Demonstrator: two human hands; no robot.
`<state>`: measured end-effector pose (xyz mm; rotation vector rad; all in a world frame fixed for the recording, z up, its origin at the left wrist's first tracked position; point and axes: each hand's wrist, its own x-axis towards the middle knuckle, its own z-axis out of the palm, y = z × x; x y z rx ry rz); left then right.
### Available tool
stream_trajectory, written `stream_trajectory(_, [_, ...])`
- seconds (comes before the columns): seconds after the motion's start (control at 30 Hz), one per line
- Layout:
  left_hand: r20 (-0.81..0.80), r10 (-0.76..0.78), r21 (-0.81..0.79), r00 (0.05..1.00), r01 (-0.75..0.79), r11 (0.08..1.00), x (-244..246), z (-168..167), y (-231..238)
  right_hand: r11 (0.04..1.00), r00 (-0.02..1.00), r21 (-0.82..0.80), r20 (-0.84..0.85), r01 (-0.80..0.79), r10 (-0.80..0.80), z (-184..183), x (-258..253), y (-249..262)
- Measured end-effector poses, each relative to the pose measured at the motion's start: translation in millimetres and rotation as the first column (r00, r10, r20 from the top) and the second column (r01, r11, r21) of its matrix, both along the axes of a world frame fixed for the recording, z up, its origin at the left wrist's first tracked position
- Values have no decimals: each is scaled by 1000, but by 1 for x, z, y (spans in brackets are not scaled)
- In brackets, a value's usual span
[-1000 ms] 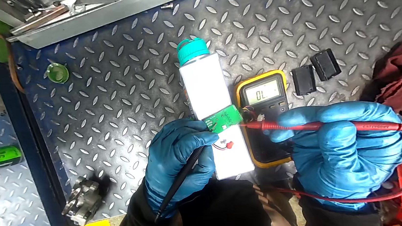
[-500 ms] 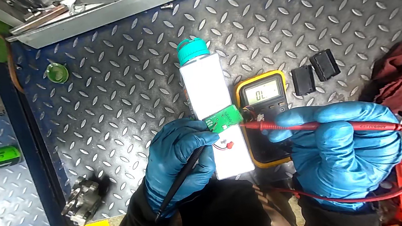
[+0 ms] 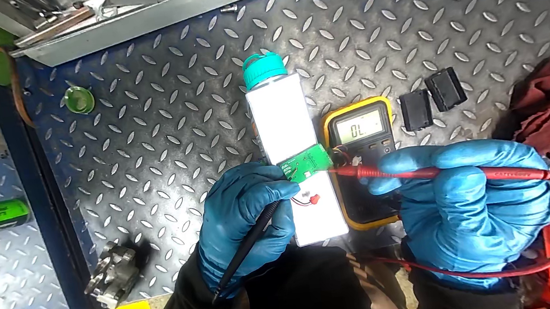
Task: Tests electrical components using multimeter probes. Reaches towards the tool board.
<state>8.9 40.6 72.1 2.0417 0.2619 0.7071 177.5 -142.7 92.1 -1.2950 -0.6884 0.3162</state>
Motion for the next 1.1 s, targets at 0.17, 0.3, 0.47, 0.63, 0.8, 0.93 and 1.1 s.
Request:
stream_trajectory(0.17, [-5, 7, 12, 1000, -7, 1000, 0, 1, -1, 1000, 1000, 17, 0, 4, -4, -2, 0, 2])
stream_trajectory(0.3, [-4, -3, -3, 1000, 3, 1000, 0, 0, 0, 1000, 1000, 3, -3, -7, 7, -2, -1, 1])
stream_trajectory(0.47, [-4, 0, 4, 1000, 0, 1000, -1, -1, -1, 1000, 1000, 6, -2, -2, 2, -2, -1, 1])
stream_trajectory(0.63, [-2, 2, 3, 1000, -2, 1000, -1, 0, -1, 1000, 1000, 5, -5, -8, 8, -3, -1, 1])
stream_trajectory(0.8, [-10, 1, 1, 1000, -1, 1000, -1, 1, -1, 1000, 1000, 4, -10, -8, 8, -2, 0, 1])
stream_trajectory(0.93, [-8, 0, 3, 1000, 0, 1000, -1, 1, -1, 1000, 1000, 0, -2, -3, 3, -2, 0, 1])
stream_trajectory(1.1, [-6, 11, 4, 1000, -11, 1000, -1, 0, -2, 1000, 1000, 6, -5, 5, -5, -1, -1, 1])
